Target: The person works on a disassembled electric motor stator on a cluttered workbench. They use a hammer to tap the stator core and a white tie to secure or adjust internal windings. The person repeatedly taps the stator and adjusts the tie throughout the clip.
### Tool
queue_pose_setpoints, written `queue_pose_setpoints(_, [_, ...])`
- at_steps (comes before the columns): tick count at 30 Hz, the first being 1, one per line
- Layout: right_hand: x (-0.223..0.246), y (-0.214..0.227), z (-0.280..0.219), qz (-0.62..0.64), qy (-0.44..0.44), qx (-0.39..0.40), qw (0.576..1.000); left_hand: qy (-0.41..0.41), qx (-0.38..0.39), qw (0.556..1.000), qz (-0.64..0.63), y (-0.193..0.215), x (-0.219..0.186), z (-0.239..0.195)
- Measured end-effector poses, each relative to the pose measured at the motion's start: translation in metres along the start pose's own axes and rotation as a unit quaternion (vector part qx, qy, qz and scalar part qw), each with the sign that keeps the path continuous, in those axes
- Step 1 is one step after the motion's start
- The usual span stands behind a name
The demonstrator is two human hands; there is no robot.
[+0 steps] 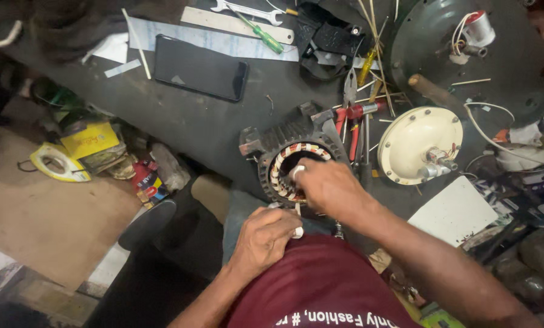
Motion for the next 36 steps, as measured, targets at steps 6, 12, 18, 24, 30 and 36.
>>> queue_pose_setpoints(6, [-0.024, -0.008, 0.014, 0.029, -0.087, 0.036, 0.995, 0.01, -0.021, 1.0, -0.005, 0.002, -0.001, -0.013])
queue_pose_setpoints(12, [-0.023, -0.015, 0.014, 0.007, -0.103, 0.032, 0.994, 0.026, -0.072, 0.994, -0.074, 0.003, 0.005, -0.023])
queue_pose_setpoints(18, [-0.022, -0.021, 0.019, -0.046, -0.109, 0.047, 0.992, 0.026, -0.13, 0.986, -0.1, 0.007, 0.008, -0.032])
queue_pose_setpoints(24, [-0.024, -0.028, 0.025, -0.057, -0.064, 0.053, 0.995, 0.015, -0.158, 0.983, -0.092, 0.004, 0.009, -0.035])
queue_pose_setpoints(30, [-0.023, -0.028, 0.027, -0.064, -0.047, 0.052, 0.995, 0.044, -0.198, 0.976, -0.084, 0.003, 0.016, -0.034])
queue_pose_setpoints(36, [-0.024, -0.034, 0.025, -0.072, -0.062, 0.036, 0.995, 0.038, -0.227, 0.971, -0.063, 0.003, 0.018, -0.037])
Point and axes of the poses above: each hand's wrist, its own z-axis towards the middle knuckle, its own y-axis out of the back of the hand, x = y × z, the point moved 9 cm from there along z, towards the middle knuckle, and after that the axes turned 10 degrees about x, right-handed, at the moved point
